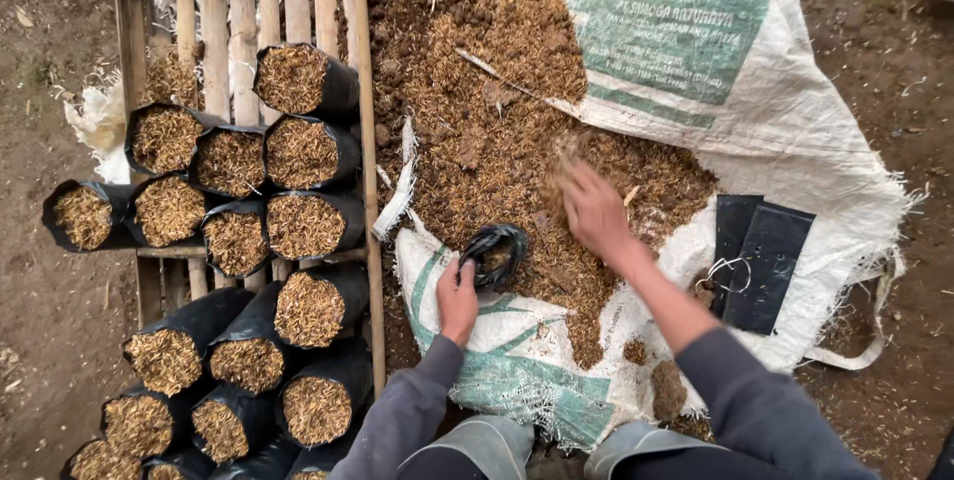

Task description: The person sits on the ground and fills black plastic nursery bags with soil from a large sack using both hands. They then place the filled bags into a wooden slatted tray. The person repeats this process continuously.

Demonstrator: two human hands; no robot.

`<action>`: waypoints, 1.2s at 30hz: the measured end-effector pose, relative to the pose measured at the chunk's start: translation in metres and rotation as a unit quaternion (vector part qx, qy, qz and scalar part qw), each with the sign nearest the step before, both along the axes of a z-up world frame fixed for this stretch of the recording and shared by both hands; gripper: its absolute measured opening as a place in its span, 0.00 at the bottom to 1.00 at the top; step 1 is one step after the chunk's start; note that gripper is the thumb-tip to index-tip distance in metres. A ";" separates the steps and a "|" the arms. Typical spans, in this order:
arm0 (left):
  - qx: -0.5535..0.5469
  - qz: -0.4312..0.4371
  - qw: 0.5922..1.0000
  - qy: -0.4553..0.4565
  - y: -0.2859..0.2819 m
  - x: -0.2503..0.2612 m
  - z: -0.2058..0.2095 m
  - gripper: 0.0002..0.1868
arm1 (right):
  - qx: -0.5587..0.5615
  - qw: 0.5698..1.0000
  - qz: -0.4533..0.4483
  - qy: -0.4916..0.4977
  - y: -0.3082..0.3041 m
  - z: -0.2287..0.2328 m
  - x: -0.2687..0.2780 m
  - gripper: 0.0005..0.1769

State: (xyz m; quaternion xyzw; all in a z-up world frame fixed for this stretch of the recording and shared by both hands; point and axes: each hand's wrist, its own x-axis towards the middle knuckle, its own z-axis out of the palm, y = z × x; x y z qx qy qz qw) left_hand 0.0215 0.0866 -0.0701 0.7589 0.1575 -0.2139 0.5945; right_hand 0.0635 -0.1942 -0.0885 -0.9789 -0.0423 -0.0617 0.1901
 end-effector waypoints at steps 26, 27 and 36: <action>-0.021 0.041 0.995 -0.088 -0.026 0.020 -0.006 0.13 | 0.132 0.978 -0.088 0.133 0.014 0.078 -0.019 0.29; 0.016 0.023 0.992 -0.122 -0.030 0.019 0.013 0.10 | -0.005 0.981 -0.004 0.193 0.028 0.063 -0.028 0.34; 0.038 -0.125 0.986 -0.108 -0.068 0.022 0.041 0.12 | 0.003 0.987 -0.027 0.158 0.031 -0.052 -0.137 0.20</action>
